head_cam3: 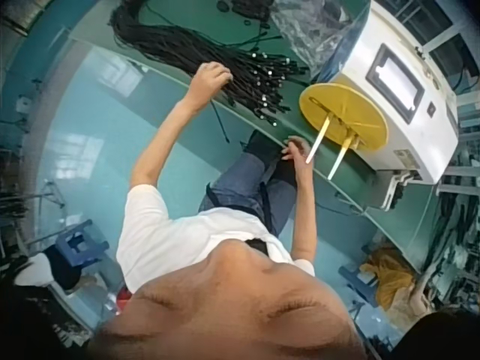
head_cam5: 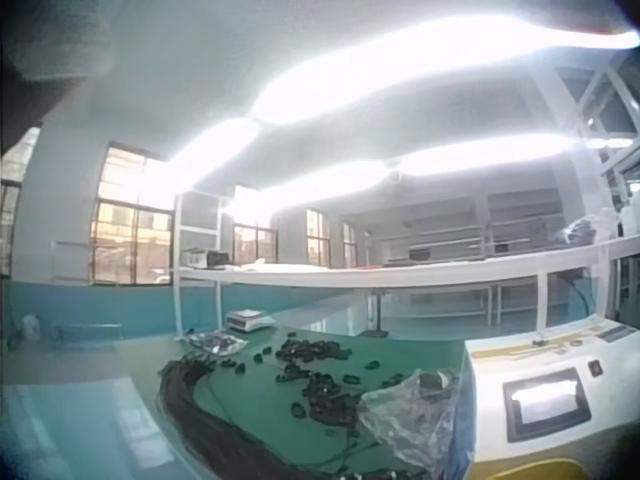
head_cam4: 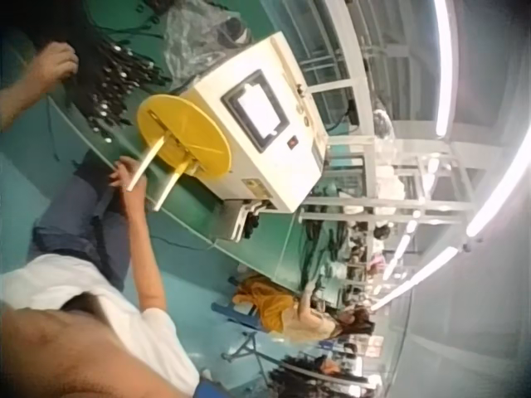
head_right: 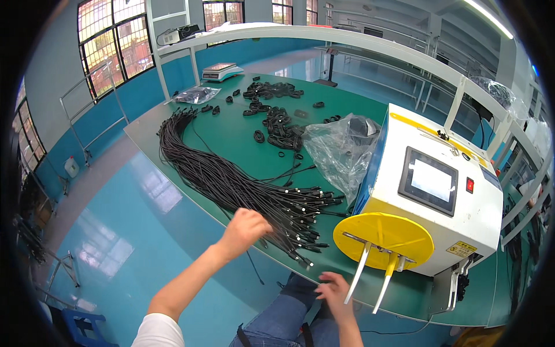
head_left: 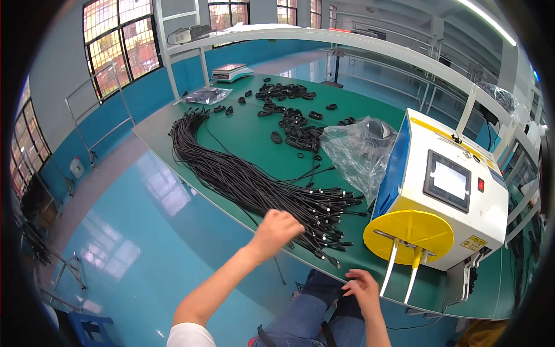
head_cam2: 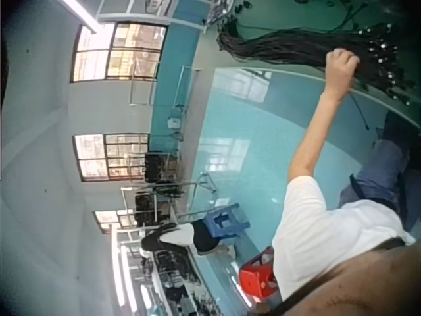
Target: The person organizes bundles of electrical wire by operating a winding machine.
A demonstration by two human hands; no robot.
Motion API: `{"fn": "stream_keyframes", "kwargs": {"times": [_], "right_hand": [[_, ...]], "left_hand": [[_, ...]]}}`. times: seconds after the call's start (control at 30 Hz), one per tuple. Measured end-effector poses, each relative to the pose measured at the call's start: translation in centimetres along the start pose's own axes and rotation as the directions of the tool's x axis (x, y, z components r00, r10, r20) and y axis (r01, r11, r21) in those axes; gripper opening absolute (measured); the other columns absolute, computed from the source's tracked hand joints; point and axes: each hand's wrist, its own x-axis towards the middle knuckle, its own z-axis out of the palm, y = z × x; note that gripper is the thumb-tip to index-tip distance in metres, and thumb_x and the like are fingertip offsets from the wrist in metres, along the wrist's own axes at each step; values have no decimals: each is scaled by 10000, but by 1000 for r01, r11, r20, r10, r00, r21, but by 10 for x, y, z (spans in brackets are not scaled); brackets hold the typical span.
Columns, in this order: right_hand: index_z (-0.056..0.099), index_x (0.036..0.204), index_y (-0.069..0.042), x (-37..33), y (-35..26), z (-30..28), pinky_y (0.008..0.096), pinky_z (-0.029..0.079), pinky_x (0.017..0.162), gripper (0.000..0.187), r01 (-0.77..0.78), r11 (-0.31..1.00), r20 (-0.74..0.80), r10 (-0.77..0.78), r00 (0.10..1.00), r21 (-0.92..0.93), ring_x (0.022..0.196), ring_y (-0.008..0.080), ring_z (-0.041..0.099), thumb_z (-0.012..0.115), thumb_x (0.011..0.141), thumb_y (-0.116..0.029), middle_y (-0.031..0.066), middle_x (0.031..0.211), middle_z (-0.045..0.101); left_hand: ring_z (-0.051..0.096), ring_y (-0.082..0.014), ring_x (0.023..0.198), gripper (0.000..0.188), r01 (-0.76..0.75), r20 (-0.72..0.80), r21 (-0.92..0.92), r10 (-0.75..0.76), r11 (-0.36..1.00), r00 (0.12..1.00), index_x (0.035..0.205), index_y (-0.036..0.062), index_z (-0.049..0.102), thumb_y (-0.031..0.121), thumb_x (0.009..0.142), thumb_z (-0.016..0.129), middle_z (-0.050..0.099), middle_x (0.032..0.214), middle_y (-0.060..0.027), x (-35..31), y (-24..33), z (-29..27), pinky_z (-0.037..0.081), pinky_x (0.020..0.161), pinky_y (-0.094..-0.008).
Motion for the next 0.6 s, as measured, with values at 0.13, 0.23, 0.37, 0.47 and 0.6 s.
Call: {"fn": "stream_keyframes", "kwargs": {"times": [0.13, 0.23, 0.37, 0.47, 0.6], "right_hand": [[427, 1259, 17, -21, -32, 32, 316, 559, 672, 503, 111, 961, 60, -130, 990, 251, 841, 246, 630, 561, 779, 89, 200, 1098, 552], [418, 1269, 17, -34, -42, 37, 318, 553, 674, 514, 111, 939, 43, -132, 990, 325, 846, 254, 631, 572, 783, 82, 198, 1069, 573], [398, 1277, 12, -70, -67, 28, 302, 536, 653, 515, 377, 922, 33, -375, 926, -87, 846, 253, 630, 607, 806, 8, 192, 1008, 605], [416, 1252, 12, -104, -99, 1, 273, 510, 613, 494, 583, 693, 108, -600, 792, -424, 794, 230, 624, 641, 823, -88, 172, 928, 621], [517, 1048, 32, -118, -130, -26, 235, 442, 537, 408, 562, 570, -316, -814, 488, -600, 661, 163, 561, 690, 811, -251, 109, 783, 575]], "left_hand": [[549, -146, 764, 225, -89, 44, -137, 96, 987, 994, 918, 89, 615, 104, 698, 574, 551, 764, 10, 12, 47, 2, 403, 685, -281], [542, -154, 687, 314, -82, 68, -176, 95, 981, 993, 980, 81, 640, 102, 671, 587, 536, 710, 5, 18, 64, -9, 407, 667, -287], [532, -150, 662, 373, -102, 42, -320, 122, 942, 992, 1010, 74, 655, 104, 642, 603, 523, 677, 7, 36, 84, -28, 415, 586, -289], [501, -157, 569, 313, -109, -27, -389, 107, 915, 994, 942, 74, 690, 105, 633, 648, 552, 648, -1, 60, 110, -42, 368, 461, -272], [499, -149, 559, 350, -245, -82, -438, 233, 865, 969, 979, 67, 677, 92, 632, 640, 539, 663, -4, 106, 157, -36, 355, 420, -258]]}}
